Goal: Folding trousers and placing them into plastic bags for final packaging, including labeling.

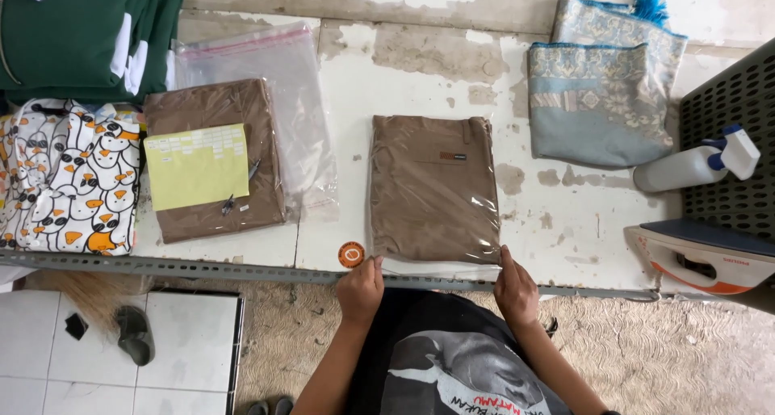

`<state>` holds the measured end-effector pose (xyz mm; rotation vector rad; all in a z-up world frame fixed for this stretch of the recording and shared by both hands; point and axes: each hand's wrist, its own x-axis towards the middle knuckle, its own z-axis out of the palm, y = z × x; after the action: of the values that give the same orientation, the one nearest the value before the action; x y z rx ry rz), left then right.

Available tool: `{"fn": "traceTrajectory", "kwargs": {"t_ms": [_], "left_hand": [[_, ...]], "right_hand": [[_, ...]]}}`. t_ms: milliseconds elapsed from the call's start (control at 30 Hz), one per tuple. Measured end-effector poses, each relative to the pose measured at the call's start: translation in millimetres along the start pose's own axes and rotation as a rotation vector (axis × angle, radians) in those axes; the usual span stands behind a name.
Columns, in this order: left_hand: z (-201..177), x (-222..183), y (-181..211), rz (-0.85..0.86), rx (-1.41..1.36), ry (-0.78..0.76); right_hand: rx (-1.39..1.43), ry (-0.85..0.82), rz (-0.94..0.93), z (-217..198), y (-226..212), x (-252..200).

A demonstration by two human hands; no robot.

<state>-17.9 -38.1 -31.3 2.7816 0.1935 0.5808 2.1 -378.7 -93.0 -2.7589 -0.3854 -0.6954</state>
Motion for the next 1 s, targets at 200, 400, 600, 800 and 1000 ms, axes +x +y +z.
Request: {"fn": "traceTrajectory", "kwargs": {"t_ms": [200,400,600,800,1000], "left_hand": [[31.4,-30.1,-21.1,0.151,0.110,-0.035],[-27.4,34.3,-3.3,0.062,-0.061,0.101],[21.2,-7.1,-24.8,0.069,0.064,-0.112],[-7.0,10.4,-17.4,-0.178,-0.129,-0.250],[10.6,-0.3,-1.5,-0.471,-0.738,-0.250]], "right_hand": [[0.108,-0.170,0.085,1.2,3.7,-16.3],[0.136,0.025,0.138,7.5,2.3,19.5],[-0.197,-0.136,0.017,-5.6,-11.5,19.1],[0.091,-0.229,0.151,-28.6,-34.0,45.2],[0.463,-0.104,0.350,-8.3,-26.0,31.4]]}}
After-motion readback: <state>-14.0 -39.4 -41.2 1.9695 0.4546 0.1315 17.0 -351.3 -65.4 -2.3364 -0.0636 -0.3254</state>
